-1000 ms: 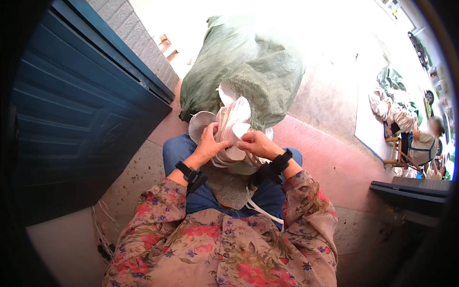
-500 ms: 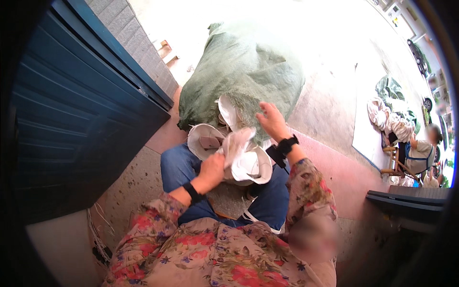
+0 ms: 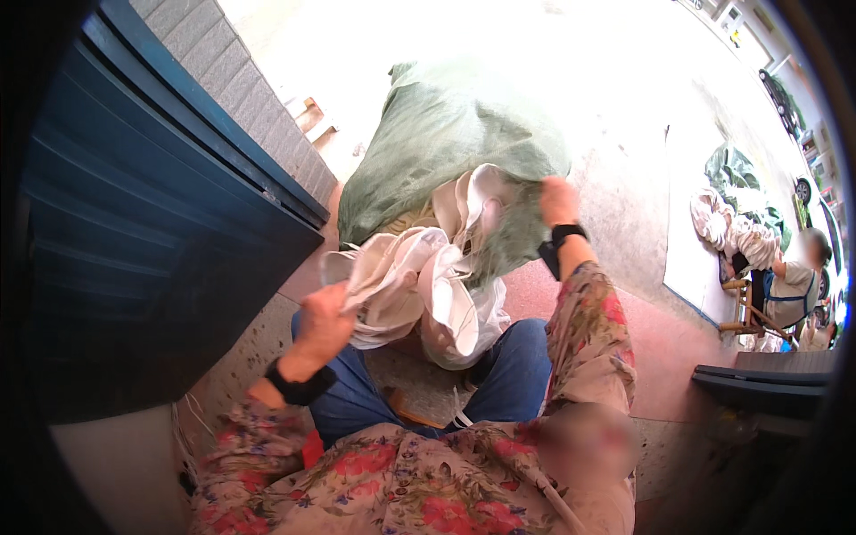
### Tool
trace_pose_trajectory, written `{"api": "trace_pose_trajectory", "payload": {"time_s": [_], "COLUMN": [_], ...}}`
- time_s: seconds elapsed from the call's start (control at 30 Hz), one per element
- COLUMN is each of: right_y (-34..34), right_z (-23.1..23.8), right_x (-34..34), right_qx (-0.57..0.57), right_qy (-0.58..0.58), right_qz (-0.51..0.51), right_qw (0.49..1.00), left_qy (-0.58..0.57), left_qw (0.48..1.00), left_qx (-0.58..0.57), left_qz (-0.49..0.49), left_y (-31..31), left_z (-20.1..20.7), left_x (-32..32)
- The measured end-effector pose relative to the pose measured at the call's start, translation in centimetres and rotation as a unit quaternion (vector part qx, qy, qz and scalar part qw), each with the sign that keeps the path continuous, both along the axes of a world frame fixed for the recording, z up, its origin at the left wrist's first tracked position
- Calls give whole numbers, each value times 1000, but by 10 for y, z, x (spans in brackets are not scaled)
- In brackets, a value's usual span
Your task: The recorder is taking white laces from a bundle and lacing them into white and pink sneakers.
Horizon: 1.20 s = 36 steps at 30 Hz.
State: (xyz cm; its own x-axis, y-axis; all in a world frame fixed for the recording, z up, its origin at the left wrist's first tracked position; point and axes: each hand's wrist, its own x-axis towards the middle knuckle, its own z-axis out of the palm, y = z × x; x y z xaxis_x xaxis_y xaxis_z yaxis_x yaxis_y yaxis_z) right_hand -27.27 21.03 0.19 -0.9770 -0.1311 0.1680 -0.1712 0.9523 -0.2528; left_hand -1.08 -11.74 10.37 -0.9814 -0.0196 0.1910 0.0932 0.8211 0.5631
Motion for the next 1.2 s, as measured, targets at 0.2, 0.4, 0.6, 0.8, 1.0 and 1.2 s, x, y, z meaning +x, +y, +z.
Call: {"api": "trace_pose_trajectory", "payload": {"time_s": [0.2, 0.4, 0.6, 0.8, 1.0, 1.2], "right_y": [78, 112, 156, 180, 149, -23], "right_z": [28, 28, -17, -23, 41, 2], "right_x": [-12, 12, 81, 112, 117, 147], "right_qx": [22, -42, -41, -40, -105, -218], "right_qy": [32, -77, -87, -128, 40, -56], "right_qz": [-154, -304, -283, -213, -80, 308], "right_qw": [987, 949, 954, 968, 990, 924], "left_qy": [50, 80, 203, 85, 38, 29], "left_qw": [998, 951, 894, 956, 957, 965], "left_qx": [-42, 99, 34, -174, -152, -178], "left_qz": [16, 281, 397, 220, 245, 188], "left_y": [-40, -123, -132, -95, -83, -87], "left_z": [153, 281, 314, 268, 249, 220], "left_x": [12, 89, 191, 188, 178, 164]}}
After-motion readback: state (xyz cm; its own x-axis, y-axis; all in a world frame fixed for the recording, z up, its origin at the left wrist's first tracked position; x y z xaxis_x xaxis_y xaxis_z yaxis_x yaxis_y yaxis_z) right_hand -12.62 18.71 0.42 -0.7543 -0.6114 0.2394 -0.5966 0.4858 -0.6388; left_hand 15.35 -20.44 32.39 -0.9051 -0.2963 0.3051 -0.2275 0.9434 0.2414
